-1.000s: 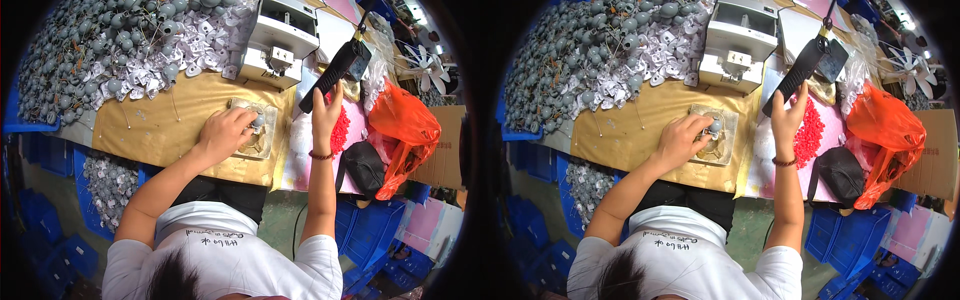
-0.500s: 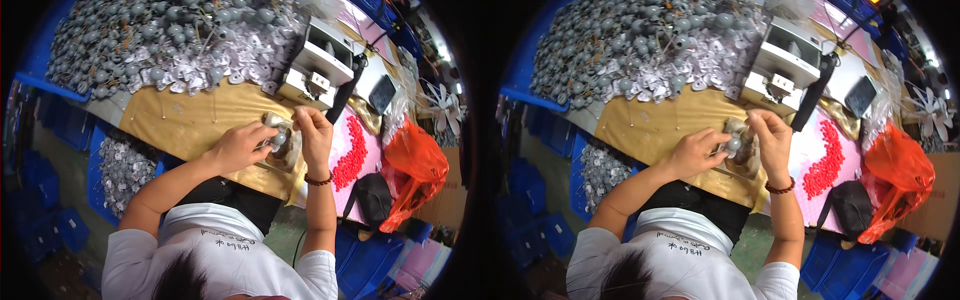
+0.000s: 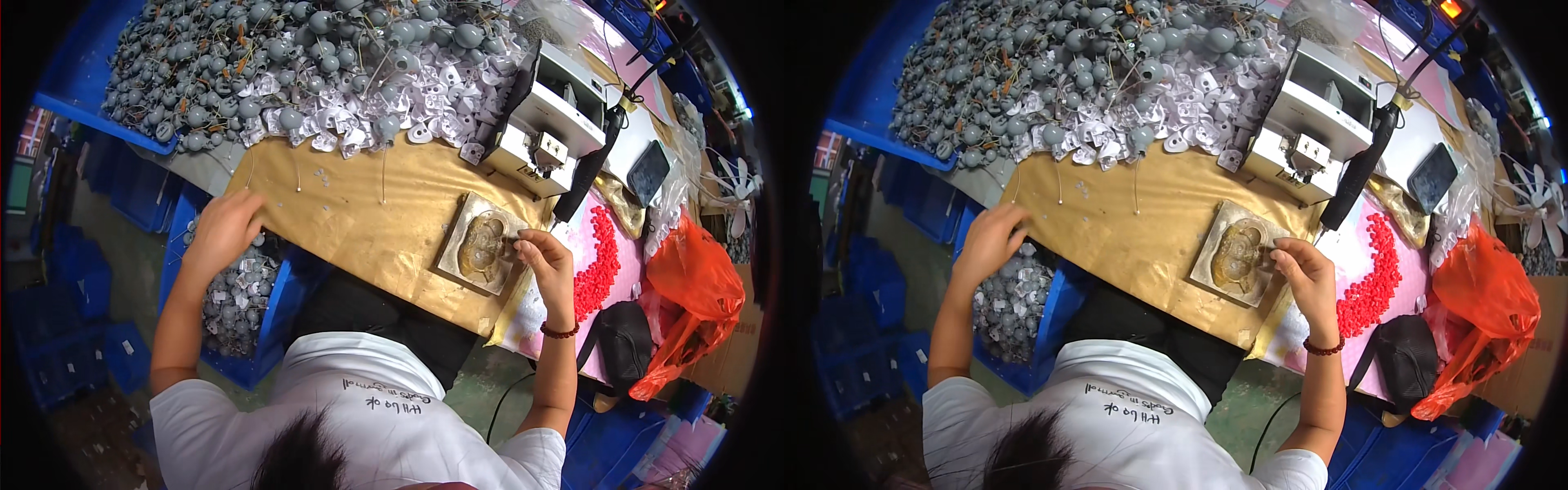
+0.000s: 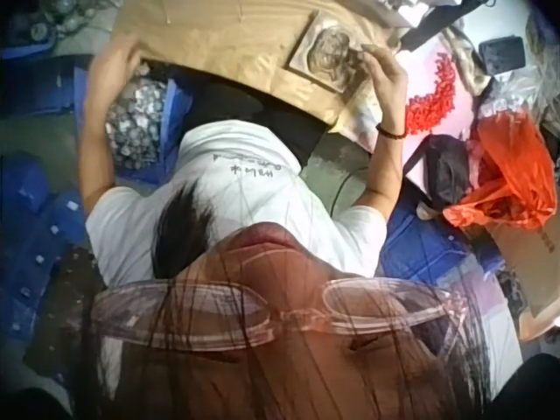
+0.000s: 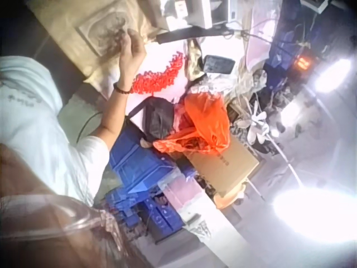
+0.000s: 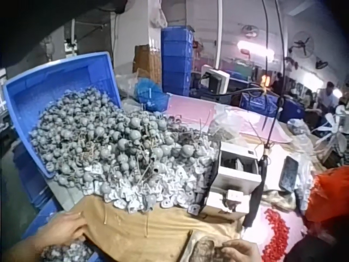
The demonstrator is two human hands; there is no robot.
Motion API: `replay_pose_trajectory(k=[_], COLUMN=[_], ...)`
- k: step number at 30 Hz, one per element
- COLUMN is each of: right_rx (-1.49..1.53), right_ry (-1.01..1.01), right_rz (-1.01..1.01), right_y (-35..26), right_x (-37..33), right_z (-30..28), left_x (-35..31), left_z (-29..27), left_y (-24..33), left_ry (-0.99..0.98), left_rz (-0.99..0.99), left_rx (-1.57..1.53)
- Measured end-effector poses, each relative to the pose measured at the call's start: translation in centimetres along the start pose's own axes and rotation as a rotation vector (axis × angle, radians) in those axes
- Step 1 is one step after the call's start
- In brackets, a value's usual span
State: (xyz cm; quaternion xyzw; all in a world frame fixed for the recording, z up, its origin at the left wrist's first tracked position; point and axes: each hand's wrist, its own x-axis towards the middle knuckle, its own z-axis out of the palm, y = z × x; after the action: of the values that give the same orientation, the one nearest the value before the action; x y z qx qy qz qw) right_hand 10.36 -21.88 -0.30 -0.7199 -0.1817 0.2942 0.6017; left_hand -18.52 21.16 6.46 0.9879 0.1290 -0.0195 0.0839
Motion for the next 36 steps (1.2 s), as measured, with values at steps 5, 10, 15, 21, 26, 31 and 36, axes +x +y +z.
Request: replay_pose_trajectory(k=[5,10,15,21,26,31,36], right_rx=[-0.053,-0.295,-0.613,-1.159,-1.265,-1.171,-0.603], right_ry=[0.041,0.296,0.570,0.256,0.168,0.252,0.361], right_rz=[-0.001,-0.126,-0.224,-0.259,-0.247,-0.278,-0.286], right_y=[0.5,-0.3,-2.2,-0.7,0.3,1.2,1.7], right_x=[-1.8,-4.4,-6.2,-5.3,-3.9,-3.8,-4.4], right_z=[-1.2,-6.5,-12.3,-12.7,-12.4,-12.5,-11.6], left_x=[9.8,15.2,15.2,13.8,10.6,8.1,7.4], left_z=[2.2,5.6,7.2,5.9,4.7,8.8,10.7], left_y=[4.6,5.8,5.0,6.2,9.1,11.2,10.4], left_ry=[0.343,0.424,0.431,0.478,0.220,-0.018,0.308], left_rz=[0.127,0.203,0.200,0.096,0.206,0.039,0.316], left_rx=[-0.126,-0.108,-0.149,-0.331,-0.534,-0.747,-0.489])
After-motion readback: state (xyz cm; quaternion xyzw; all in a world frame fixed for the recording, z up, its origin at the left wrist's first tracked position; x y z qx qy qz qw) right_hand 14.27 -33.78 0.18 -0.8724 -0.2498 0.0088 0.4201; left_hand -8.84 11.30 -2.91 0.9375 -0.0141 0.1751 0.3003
